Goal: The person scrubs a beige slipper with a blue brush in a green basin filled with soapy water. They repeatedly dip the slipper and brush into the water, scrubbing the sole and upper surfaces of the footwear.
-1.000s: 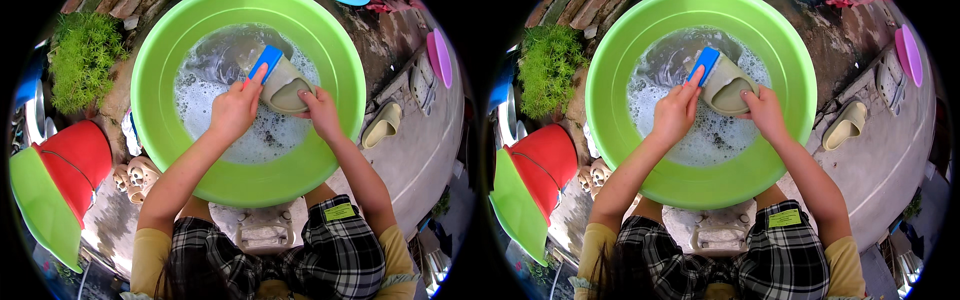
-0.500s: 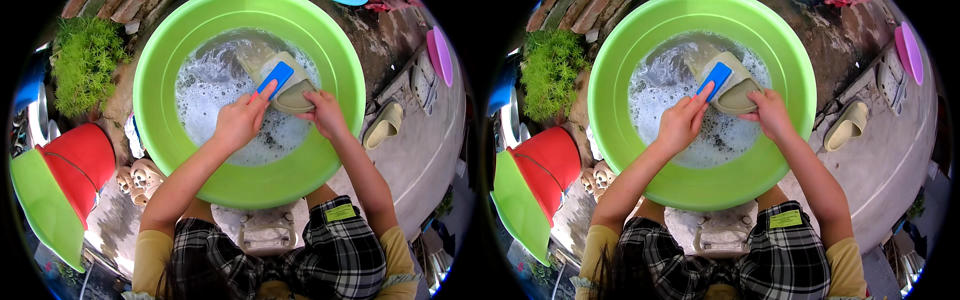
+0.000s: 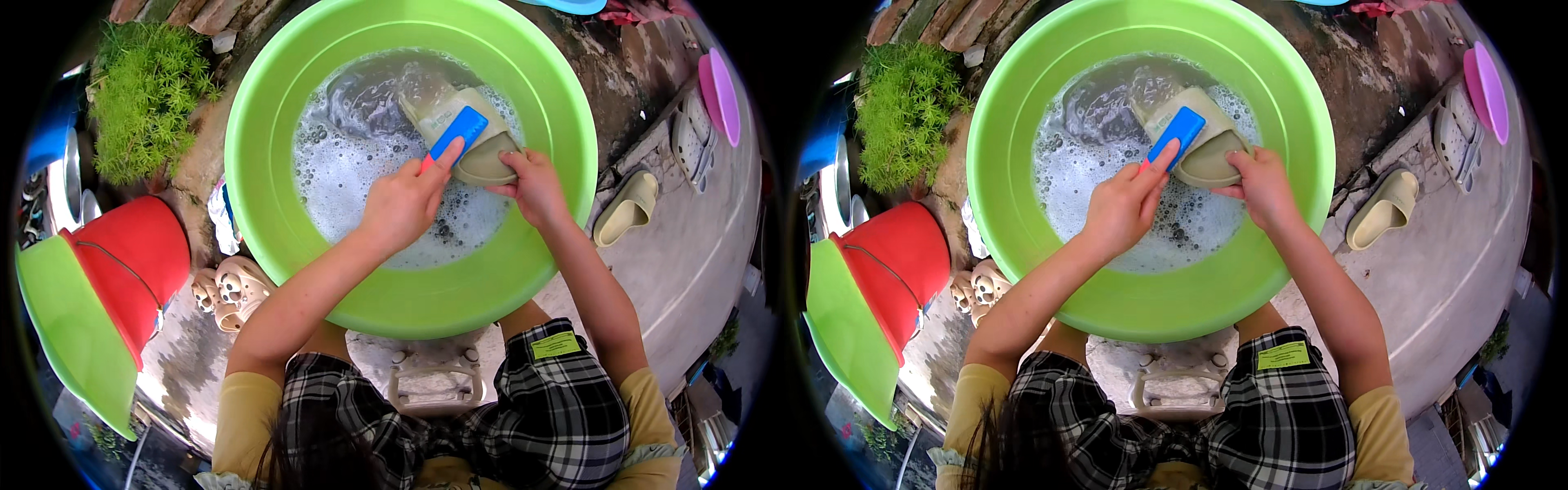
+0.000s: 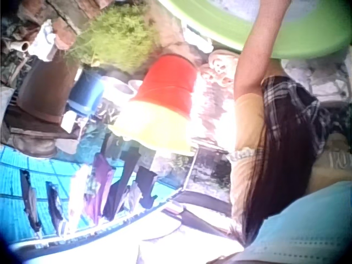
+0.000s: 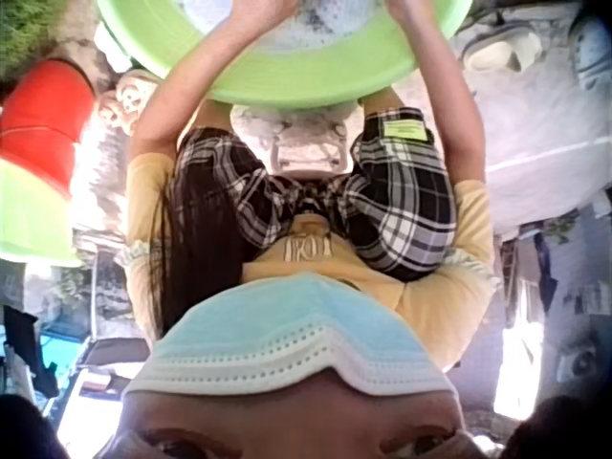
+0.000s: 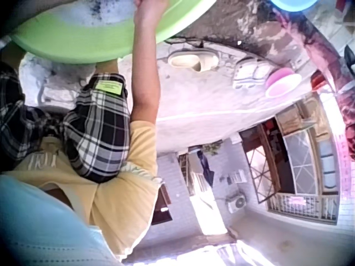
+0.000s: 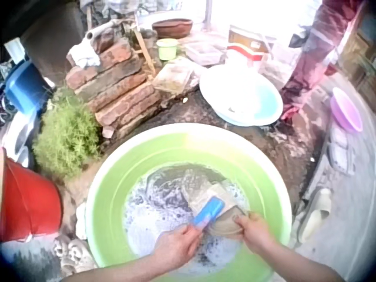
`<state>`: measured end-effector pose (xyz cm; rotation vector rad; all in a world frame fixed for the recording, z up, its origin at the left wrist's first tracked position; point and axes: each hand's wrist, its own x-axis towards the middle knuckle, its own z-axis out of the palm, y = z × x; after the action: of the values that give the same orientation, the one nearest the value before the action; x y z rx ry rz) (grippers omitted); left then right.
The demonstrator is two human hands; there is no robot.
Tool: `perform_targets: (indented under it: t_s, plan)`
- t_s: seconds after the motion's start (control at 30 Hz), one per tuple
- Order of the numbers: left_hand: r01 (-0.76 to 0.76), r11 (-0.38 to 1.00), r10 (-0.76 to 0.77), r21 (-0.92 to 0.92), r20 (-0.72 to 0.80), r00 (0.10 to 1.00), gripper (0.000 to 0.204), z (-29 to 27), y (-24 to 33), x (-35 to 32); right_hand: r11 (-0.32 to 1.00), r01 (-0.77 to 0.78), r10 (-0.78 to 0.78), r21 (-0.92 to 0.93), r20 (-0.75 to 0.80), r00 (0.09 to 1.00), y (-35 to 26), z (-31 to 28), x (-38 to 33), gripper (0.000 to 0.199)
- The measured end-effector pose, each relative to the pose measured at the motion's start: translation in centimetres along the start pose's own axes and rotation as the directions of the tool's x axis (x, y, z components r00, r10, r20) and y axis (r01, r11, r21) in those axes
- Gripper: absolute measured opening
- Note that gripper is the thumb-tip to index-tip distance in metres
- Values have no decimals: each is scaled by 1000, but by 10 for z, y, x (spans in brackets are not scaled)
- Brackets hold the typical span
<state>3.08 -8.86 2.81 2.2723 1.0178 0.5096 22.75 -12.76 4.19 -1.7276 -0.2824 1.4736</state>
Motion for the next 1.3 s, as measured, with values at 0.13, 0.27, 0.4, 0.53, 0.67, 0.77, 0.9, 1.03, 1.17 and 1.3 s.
perform_targets:
  t_s: [0.13, 0.27, 0.4, 0.53, 0.67, 0.77, 0.9, 1.03, 1.17, 1.3]
  plan:
    - [-22, 996, 19, 81, 34, 999, 47, 3, 14, 16, 972, 112, -117, -207, -9, 993, 6, 8, -1, 24]
    - [47, 995, -44, 85, -43, 998, 45, -12, 4, 37, 864, 270, -284, -426, 32, 958, 10, 7, -2, 22]
    - [54, 998, -56, 26, 49, 997, 46, -10, 19, 1, 915, 230, -253, -330, -28, 967, 12, -4, 6, 23]
    - [78, 993, -80, 83, 21, 997, 43, -11, 17, 12, 898, 249, -266, -362, 4, 964, 16, 4, -2, 24]
    - [143, 985, -146, 96, 24, 989, 41, -20, 9, 32, 517, 459, -543, -723, 137, 828, 10, 6, -9, 28]
    - [112, 994, -113, 10, 139, 984, 41, -24, 33, 20, 418, 460, -567, -783, 171, 806, 17, 6, -10, 35]
    - [188, 980, -191, 60, 36, 981, 40, -22, -3, 34, 296, 511, -574, -807, 277, 771, 16, 9, -15, 40]
    - [100, 995, -102, 27, 89, 991, 38, -16, 22, 9, 277, 455, -530, -847, 260, 807, 19, 10, -16, 39]
    - [121, 993, -121, 4, 72, 990, 42, -10, 1, 14, 254, 385, -470, -888, 234, 851, 28, 6, -11, 40]
    - [246, 966, -246, 86, -2, 969, 43, -21, -36, 34, 256, 434, -500, -864, 265, 824, 23, 8, -13, 41]
